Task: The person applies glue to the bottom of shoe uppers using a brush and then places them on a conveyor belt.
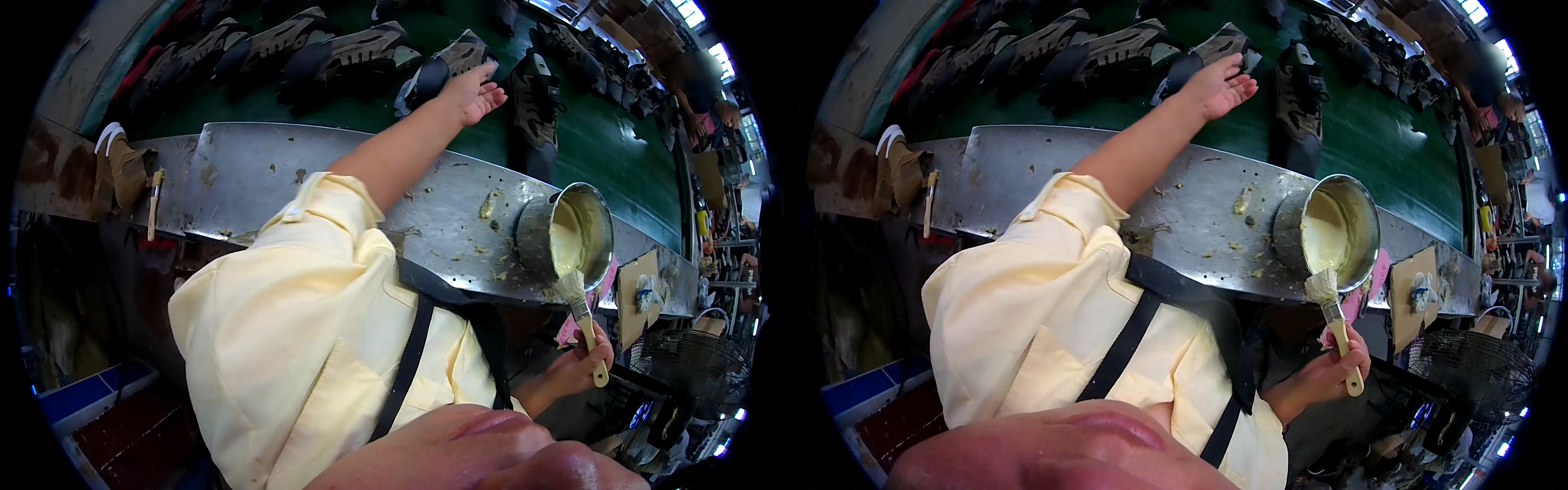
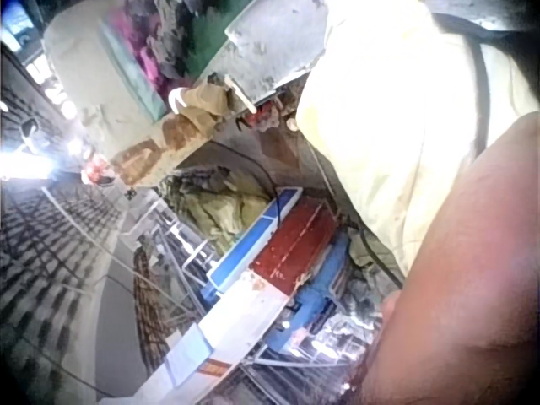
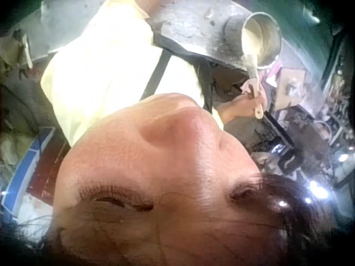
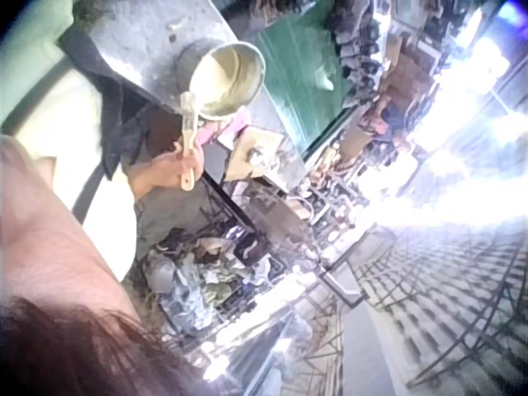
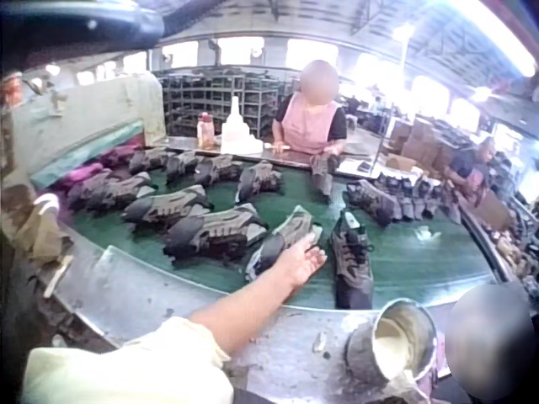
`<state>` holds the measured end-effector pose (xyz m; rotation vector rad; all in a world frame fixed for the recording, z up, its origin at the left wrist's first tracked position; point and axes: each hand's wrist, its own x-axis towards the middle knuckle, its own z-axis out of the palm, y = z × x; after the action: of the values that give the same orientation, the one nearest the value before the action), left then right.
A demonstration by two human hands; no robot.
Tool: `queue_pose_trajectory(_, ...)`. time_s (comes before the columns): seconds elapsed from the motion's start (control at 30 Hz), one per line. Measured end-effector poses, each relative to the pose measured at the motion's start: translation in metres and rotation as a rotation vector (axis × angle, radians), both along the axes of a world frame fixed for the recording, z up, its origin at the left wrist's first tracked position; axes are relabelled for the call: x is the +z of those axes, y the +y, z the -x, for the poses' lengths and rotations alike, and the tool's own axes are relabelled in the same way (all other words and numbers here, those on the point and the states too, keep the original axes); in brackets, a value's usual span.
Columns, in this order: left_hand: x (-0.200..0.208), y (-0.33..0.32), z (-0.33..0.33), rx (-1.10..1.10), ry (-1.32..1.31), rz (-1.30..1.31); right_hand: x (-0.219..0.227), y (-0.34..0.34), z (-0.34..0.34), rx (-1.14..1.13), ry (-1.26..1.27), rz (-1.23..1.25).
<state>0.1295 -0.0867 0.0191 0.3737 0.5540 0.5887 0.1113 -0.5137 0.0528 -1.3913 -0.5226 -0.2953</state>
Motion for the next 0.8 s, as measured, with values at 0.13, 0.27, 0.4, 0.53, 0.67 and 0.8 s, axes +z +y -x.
queue_pose_trajectory(0.13,0.039,-0.021,0.043,-0.123,0.007,-0.374,-0.004,-0.005,-0.002,0.019,0.054,-0.048)
queue_pose_trajectory(0.27,0.009,-0.044,0.024,-0.358,0.308,-1.144,-0.009,-0.002,-0.006,0.023,0.044,-0.114)
queue_pose_trajectory(0.4,-0.014,-0.059,-0.023,-0.346,0.469,-2.627,-0.002,-0.004,-0.004,-0.017,0.044,-0.114)
queue_pose_trajectory(0.53,-0.055,-0.026,-0.089,-0.327,0.518,-3.253,-0.003,-0.011,-0.01,-0.082,0.061,-0.107)
queue_pose_trajectory(0.67,-0.049,-0.005,-0.132,-0.624,0.364,-3.248,-0.004,-0.022,-0.012,-0.124,0.087,-0.07)
queue_pose_trajectory(0.8,-0.01,-0.017,-0.137,-1.012,0.22,-3.192,-0.012,-0.031,-0.016,-0.194,0.109,-0.079)
